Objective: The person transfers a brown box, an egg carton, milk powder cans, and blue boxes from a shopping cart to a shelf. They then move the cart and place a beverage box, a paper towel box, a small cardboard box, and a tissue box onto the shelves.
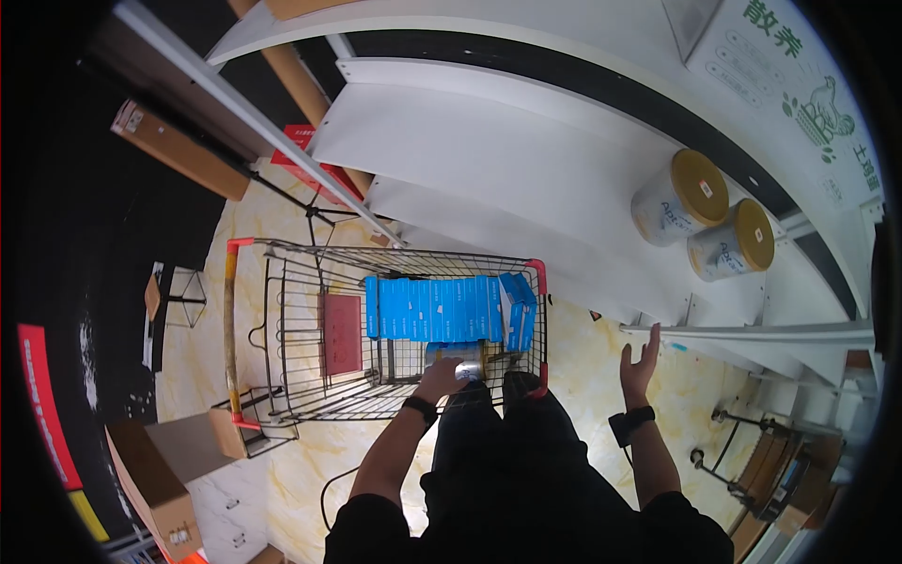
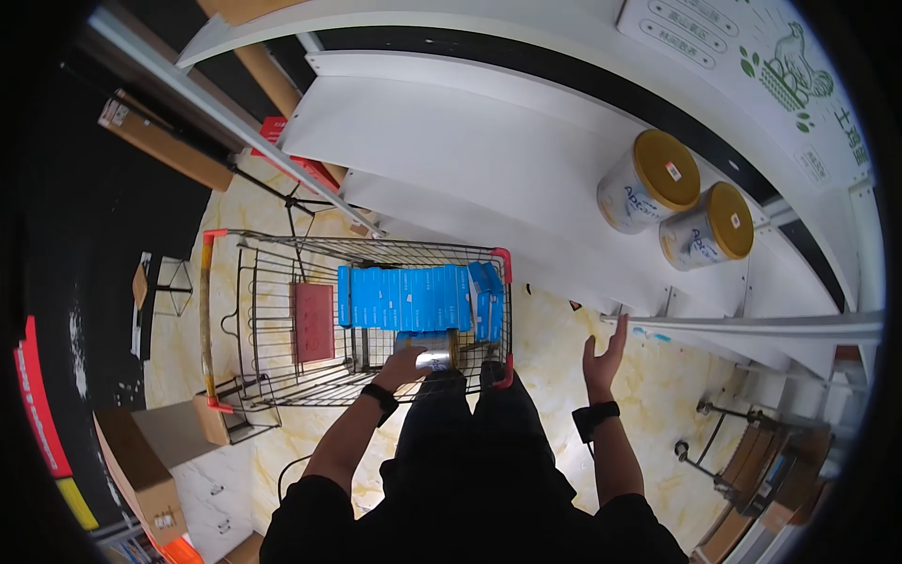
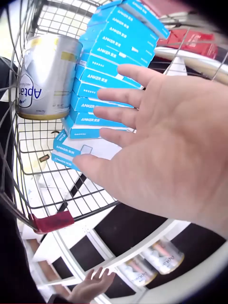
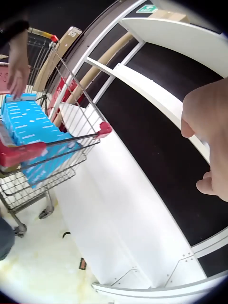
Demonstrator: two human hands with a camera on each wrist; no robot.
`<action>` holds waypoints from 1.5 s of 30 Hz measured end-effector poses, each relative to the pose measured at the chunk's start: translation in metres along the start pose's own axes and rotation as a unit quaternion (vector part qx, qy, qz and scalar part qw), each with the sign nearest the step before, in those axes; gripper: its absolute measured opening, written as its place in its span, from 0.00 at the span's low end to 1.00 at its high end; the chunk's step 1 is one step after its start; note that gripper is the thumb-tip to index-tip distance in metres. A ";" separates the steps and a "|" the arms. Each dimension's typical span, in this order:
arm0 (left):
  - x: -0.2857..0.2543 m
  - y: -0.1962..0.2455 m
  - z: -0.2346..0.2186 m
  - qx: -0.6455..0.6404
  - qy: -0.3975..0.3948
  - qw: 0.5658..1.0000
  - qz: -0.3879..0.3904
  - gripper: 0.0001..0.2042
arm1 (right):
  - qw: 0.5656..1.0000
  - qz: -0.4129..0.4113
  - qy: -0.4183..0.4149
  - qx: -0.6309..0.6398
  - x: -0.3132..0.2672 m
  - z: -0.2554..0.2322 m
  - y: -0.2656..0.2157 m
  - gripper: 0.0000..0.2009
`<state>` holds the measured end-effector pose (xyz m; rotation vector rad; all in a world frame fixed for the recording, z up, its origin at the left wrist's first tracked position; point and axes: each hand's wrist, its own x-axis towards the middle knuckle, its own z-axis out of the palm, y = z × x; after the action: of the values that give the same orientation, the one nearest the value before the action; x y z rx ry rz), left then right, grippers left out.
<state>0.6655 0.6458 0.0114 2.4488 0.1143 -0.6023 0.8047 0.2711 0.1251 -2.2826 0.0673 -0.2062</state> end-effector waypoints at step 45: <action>0.089 -0.083 0.126 0.140 -0.157 0.975 0.065 0.39 | 0.897 0.367 -0.200 -0.144 -0.299 -0.038 0.012 0.13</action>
<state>0.6773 0.6352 -0.1634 2.5625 -0.2752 -0.9929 0.5040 0.2695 0.1027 -2.3652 0.7701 0.7071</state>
